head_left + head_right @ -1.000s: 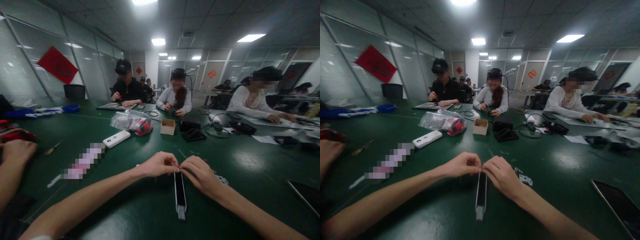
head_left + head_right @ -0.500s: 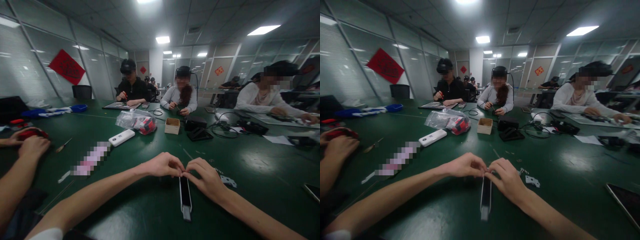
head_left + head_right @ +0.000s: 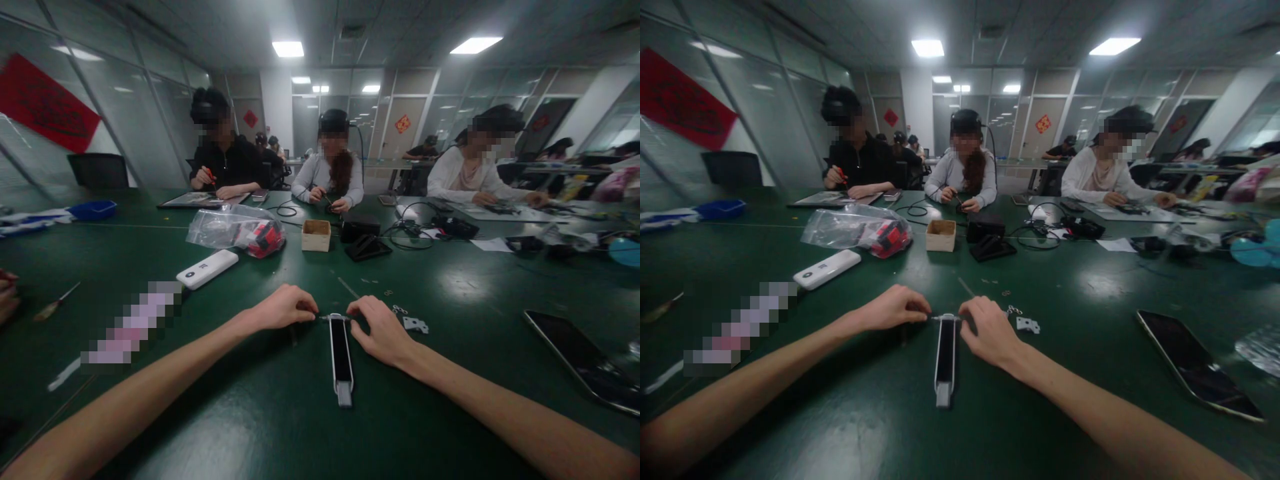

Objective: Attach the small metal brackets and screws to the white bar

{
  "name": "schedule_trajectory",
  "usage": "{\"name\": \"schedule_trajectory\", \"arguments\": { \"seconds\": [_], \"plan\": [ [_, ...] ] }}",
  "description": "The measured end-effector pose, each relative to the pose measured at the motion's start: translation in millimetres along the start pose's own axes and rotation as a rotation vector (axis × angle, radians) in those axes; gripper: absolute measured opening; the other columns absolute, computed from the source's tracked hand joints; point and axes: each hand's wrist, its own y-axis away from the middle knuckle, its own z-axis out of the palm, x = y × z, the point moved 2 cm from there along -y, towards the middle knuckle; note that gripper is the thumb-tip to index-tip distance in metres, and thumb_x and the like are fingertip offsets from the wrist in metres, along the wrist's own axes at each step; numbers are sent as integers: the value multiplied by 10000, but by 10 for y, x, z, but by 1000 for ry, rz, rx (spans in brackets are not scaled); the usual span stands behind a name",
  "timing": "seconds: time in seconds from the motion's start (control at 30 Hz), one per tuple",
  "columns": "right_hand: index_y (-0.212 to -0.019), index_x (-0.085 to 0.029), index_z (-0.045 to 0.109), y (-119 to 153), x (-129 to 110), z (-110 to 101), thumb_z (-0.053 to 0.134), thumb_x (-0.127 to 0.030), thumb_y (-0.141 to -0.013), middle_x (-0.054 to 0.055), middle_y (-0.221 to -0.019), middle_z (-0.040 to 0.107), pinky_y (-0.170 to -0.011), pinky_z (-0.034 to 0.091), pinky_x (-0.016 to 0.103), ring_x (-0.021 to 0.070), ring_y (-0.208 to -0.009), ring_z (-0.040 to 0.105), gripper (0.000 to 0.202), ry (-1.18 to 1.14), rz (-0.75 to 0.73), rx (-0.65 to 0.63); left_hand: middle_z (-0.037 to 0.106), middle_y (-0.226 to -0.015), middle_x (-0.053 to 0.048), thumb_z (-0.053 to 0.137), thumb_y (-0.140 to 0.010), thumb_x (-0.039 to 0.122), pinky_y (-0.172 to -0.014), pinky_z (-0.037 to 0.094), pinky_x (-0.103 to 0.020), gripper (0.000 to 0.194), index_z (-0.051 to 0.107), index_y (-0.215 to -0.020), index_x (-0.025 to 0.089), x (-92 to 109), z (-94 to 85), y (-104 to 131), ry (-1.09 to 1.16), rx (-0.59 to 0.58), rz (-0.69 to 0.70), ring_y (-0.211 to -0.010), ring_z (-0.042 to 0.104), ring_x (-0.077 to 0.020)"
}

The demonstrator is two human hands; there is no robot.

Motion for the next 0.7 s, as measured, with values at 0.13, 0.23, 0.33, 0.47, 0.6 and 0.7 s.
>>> {"name": "schedule_trajectory", "arguments": {
  "seconds": [0.13, 0.23, 0.33, 0.47, 0.6, 0.7],
  "plan": [
    [-886, -153, 588, -17, -5, 5, 519, -198, -857, 66, -871, 589, -712, 444, 334, 188, -798, 525, 88, 14, 32, -44, 676, -674, -2, 615, -789, 254, -597, 432, -189, 186, 706, -913, 150, 11, 61, -12, 69, -17, -15, -594, 613, -128],
    [-871, -161, 590, -18, -2, 6, 514, -202, -870, 59, -859, 592, -703, 443, 326, 180, -783, 528, 87, 15, 33, -53, 678, -688, -4, 616, -787, 260, -597, 440, -187, 182, 706, -898, 146, 18, 92, -19, 105, -19, 1, -578, 609, -121],
    [-876, -163, 590, -15, 15, 18, 513, -197, -875, 55, -853, 591, -699, 442, 321, 174, -774, 532, 84, 11, 25, -55, 672, -674, -3, 617, -786, 256, -585, 441, -185, 177, 709, -884, 141, 22, 111, -23, 113, -4, 5, -560, 601, -116],
    [-880, -155, 592, -12, 20, 27, 501, -193, -882, 55, -850, 591, -689, 443, 319, 173, -769, 531, 98, -9, 19, -59, 649, -626, 4, 606, -791, 253, -564, 430, -183, 184, 713, -892, 143, 29, 124, -20, 103, 24, 1, -548, 593, -116],
    [-875, -155, 593, -14, 3, 8, 505, -193, -882, 52, -845, 591, -700, 445, 326, 173, -768, 532, 96, -30, 17, -62, 647, -630, -1, 596, -806, 277, -560, 421, -187, 206, 717, -914, 149, 31, 151, -13, 99, 37, -2, -563, 591, -121],
    [-871, -153, 591, -13, -7, -11, 510, -192, -882, 50, -839, 592, -699, 444, 323, 170, -764, 533, 91, -46, 6, -64, 665, -675, -4, 592, -816, 292, -575, 418, -194, 211, 716, -927, 162, 38, 184, -14, 98, 51, -1, -586, 592, -124]
  ]
}}
